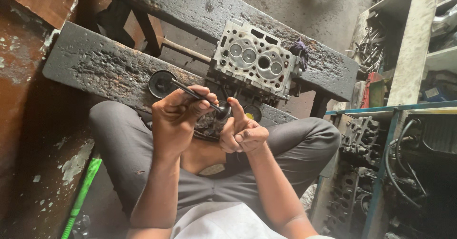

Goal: The person applies a substance to a valve and then rotates it within an engine cylinder head by hand and using a tool.

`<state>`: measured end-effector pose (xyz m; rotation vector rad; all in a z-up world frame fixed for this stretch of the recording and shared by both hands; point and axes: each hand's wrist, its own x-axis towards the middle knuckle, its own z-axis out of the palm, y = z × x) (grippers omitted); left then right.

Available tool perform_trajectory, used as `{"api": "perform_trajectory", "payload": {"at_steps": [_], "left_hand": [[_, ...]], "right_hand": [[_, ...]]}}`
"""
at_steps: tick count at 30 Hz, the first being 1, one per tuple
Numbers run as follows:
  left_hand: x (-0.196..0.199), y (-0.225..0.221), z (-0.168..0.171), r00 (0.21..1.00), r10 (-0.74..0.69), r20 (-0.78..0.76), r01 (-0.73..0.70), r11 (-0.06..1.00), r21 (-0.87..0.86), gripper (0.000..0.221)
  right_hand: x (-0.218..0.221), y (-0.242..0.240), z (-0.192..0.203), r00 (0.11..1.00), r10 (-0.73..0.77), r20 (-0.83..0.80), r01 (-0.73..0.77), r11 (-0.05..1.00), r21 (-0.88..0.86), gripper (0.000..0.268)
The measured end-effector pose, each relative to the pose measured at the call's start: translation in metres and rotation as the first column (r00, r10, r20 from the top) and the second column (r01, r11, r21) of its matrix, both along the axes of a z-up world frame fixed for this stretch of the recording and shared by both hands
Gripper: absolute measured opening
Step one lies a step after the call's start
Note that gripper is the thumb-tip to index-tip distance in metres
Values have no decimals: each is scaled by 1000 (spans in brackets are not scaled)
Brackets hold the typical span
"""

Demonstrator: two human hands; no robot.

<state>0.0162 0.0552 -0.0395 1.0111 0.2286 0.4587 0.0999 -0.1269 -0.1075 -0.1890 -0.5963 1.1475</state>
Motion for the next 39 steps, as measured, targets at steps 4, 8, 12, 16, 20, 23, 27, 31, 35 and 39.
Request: {"api": "perform_trajectory", "payload": {"at_steps": [4, 8, 12, 16, 20, 23, 27, 31, 35, 39], "left_hand": [[-1, 2, 3, 999, -16, 32, 15, 1000, 24, 20], [-1, 5, 7, 1000, -29, -13, 29, 999, 37, 21], [-1, 5, 8, 999, -27, -28, 27, 1000, -3, 23], [3, 5, 4, 994, 98, -40, -97, 995, 29, 14], [4, 8, -2, 997, 75, 4, -75, 995, 60, 13], [2, 12, -2, 999, 30, -17, -30, 999, 46, 13], [-1, 12, 2, 999, -44, -25, 45, 998, 32, 17], [-3, 12, 3, 998, -36, -57, 40, 997, 66, 21], [-2, 10, 0, 1000, 10, 20, -12, 998, 62, 20], [6, 3, -4, 973, 194, 127, -222, 940, 258, 16]], "right_hand": [[2, 0, 0, 1000, 0, -6, 0, 1000, -7, 85], [6, 1, 1, 1000, 1, -19, -1, 1000, -28, 86], [6, 1, 0, 999, 7, -35, -9, 997, -73, 87], [7, 1, 1, 1000, 10, -21, -12, 997, -80, 87], [8, 0, 1, 1000, 3, 6, -3, 995, -97, 85], [8, 1, 0, 1000, -11, -15, 9, 994, -108, 85], [8, -2, -2, 993, -60, 100, 79, 976, -204, 83], [16, -10, 2, 936, -97, 338, 195, 943, -270, 77], [23, -13, 15, 674, -96, 732, 455, 835, -309, 55], [11, 0, 33, 639, -378, 669, 659, 718, -224, 66]]}}
